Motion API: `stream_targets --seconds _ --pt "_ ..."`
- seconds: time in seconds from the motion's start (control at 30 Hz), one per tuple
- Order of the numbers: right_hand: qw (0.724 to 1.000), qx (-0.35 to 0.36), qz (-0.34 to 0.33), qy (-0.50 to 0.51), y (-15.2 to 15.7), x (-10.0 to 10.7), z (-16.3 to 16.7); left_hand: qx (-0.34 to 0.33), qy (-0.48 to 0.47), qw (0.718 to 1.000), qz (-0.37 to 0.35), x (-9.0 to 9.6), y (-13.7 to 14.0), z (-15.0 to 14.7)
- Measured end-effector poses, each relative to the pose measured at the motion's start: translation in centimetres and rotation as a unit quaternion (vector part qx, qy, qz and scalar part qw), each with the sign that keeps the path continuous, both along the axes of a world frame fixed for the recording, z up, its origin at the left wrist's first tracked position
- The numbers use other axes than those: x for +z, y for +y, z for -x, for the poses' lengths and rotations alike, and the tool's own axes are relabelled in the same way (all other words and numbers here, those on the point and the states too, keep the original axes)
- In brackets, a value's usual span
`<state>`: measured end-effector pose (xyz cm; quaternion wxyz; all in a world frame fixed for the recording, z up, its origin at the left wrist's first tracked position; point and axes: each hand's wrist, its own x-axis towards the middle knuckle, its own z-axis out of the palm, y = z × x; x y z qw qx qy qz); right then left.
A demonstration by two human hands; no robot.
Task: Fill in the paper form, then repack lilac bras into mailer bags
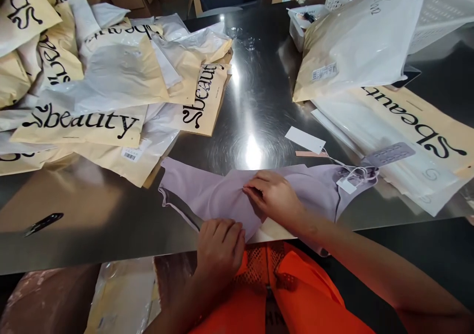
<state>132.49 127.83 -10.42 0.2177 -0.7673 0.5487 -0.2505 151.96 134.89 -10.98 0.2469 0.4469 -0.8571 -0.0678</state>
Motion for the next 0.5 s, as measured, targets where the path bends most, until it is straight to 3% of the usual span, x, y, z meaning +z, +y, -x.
stream_targets --seconds 0.1,0.23,0.37,0.43,0.5 --pt "0.976 -0.048 -0.098 -0.188 -0.3 0.3 0.4 0.002 0.001 1.000 -0.003 0.0 0.0 -0.2" --pt "0.880 -0.147 -0.160 -0.423 -1.0 1.1 2.2 0.009 -0.005 1.000 -0.008 -0.1 0.1 -0.2" --pt "0.851 -0.210 -0.082 -0.474 -0.1 2.3 5.3 0.005 0.010 1.000 -0.017 -0.2 0.0 -0.1" --pt "0.842 -0.252 0.000 -0.476 1.4 2.6 7.5 -0.002 0.025 0.999 -0.028 -0.2 -0.2 -0.5" --pt "0.842 -0.341 0.113 -0.404 3.7 2.4 10.2 0.007 0.035 0.999 -0.024 0.0 -0.6 -1.6"
